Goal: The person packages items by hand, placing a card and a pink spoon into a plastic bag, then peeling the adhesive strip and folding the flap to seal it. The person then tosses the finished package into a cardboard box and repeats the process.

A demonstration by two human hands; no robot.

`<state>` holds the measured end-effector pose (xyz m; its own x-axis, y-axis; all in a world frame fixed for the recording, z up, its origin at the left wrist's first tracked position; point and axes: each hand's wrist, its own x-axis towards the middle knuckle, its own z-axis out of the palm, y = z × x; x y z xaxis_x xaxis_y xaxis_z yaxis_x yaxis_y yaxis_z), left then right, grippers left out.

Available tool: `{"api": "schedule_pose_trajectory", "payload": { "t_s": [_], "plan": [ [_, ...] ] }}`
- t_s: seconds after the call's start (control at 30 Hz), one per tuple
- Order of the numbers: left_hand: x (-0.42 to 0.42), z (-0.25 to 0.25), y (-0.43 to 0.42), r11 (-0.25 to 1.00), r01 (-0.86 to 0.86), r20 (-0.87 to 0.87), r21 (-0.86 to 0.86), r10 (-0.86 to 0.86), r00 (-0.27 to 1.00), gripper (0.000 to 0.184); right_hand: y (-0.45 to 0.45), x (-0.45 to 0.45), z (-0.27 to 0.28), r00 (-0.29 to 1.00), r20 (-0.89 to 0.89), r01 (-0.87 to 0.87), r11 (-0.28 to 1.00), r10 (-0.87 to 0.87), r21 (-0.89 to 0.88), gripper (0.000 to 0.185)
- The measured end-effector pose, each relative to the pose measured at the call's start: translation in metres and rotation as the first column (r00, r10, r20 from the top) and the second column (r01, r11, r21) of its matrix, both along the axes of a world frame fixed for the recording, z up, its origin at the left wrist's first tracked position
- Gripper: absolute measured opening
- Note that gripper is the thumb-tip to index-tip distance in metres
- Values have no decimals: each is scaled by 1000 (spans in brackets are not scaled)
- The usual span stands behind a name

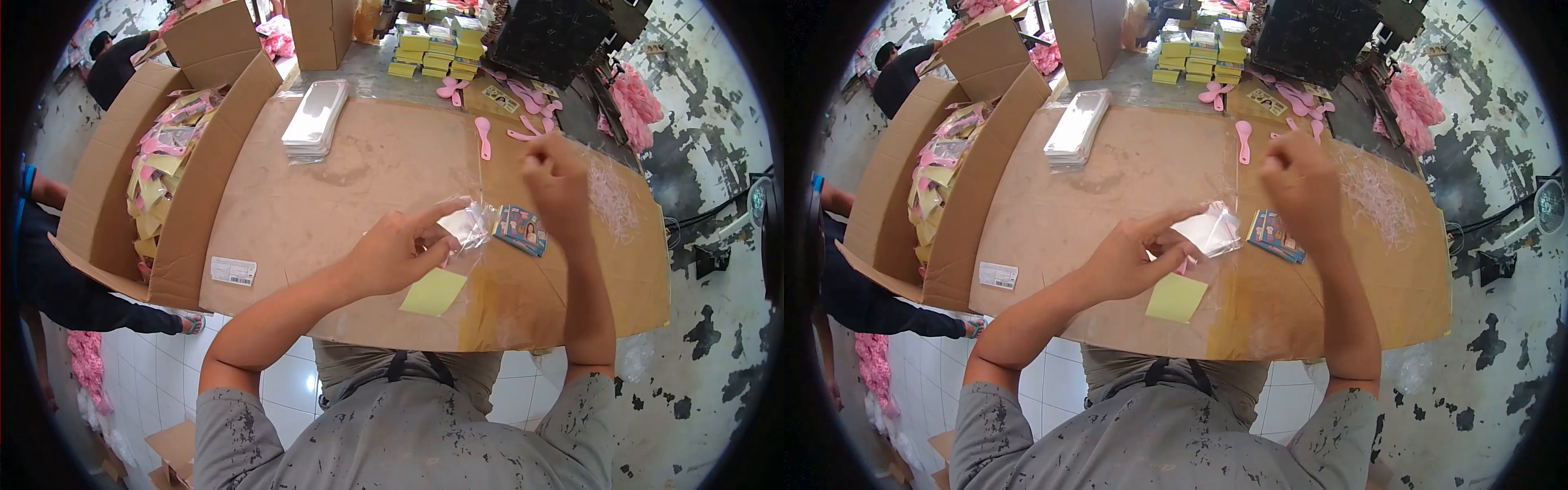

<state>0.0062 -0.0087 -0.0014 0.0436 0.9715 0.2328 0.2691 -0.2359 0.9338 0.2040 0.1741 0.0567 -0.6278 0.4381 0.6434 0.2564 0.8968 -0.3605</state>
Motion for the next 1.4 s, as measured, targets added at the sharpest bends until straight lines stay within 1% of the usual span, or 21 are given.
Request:
{"api": "schedule_pose_trajectory", "payload": {
  "t_s": [0.03,0.07,0.17,0.3,0.5,0.6,0.63,0.7,0.77,0.8,0.83,0.93,1.0,1.03,1.07,1.1,1.13,1.23,1.3,1.37,1.4],
  "plan": [
    [0,-3,1,1000,-8,81,1,8,997,53,15,20,3,997,-33,-72,963,65,-258,14],
    [0,-3,1,1000,-11,110,-16,13,994,52,23,30,5,989,-79,-145,856,122,-497,15],
    [-3,-2,3,998,-21,112,-56,27,993,51,-11,23,6,980,68,-187,982,188,-26,20],
    [5,2,-1,999,-21,-25,-30,21,999,54,-55,1,-12,985,83,-171,933,152,317,23],
    [10,2,-5,996,-61,-239,64,74,968,60,-63,-15,-22,989,138,-123,837,58,533,23],
    [11,-4,-2,991,-59,-300,119,92,949,60,-62,-17,-22,969,249,-135,846,2,516,20],
    [10,-6,-1,988,-53,-317,144,97,943,60,-56,-18,-24,986,169,-83,873,1,481,18],
    [7,1,-2,999,-18,-246,50,30,969,58,-34,-18,-27,1000,8,8,919,-12,395,15],
    [2,3,-2,999,5,-91,-35,-8,996,55,-11,3,-16,997,-76,21,995,-28,-94,8],
    [0,0,0,997,11,28,-73,-9,1000,53,8,25,-14,995,-98,-61,920,25,-387,7],
    [-2,-2,1,994,22,148,-109,-6,989,52,30,50,-12,989,-133,-139,755,68,-641,7],
    [-13,-4,9,994,26,369,-109,16,929,49,104,116,-19,991,-66,29,678,-115,-734,19],
    [-14,-4,9,995,14,386,-98,25,922,48,139,161,-35,970,-9,146,605,-245,-783,30],
    [-15,-3,11,996,4,392,-91,32,919,48,152,181,-54,891,177,454,790,-419,-413,35],
    [-14,-3,11,996,5,391,-87,29,920,48,163,199,-80,739,253,630,774,-624,68,41],
    [-13,-2,11,996,5,390,-87,29,920,48,166,210,-94,555,203,628,566,-807,534,46],
    [-11,-2,11,996,1,391,-86,33,920,47,142,194,-73,626,253,662,675,-737,326,54],
    [-10,1,15,990,1,449,-140,63,891,48,99,155,-51,762,179,584,780,-622,225,48],
    [-8,-2,17,994,-33,413,-108,75,908,46,63,107,-44,926,109,377,897,-361,-230,37],
    [-9,-8,18,995,-57,387,-87,87,918,45,18,65,-32,984,172,128,808,-33,-576,32],
    [-9,-11,20,994,-64,380,-83,91,921,45,3,49,-35,989,126,12,825,72,-566,33]
  ]
}}
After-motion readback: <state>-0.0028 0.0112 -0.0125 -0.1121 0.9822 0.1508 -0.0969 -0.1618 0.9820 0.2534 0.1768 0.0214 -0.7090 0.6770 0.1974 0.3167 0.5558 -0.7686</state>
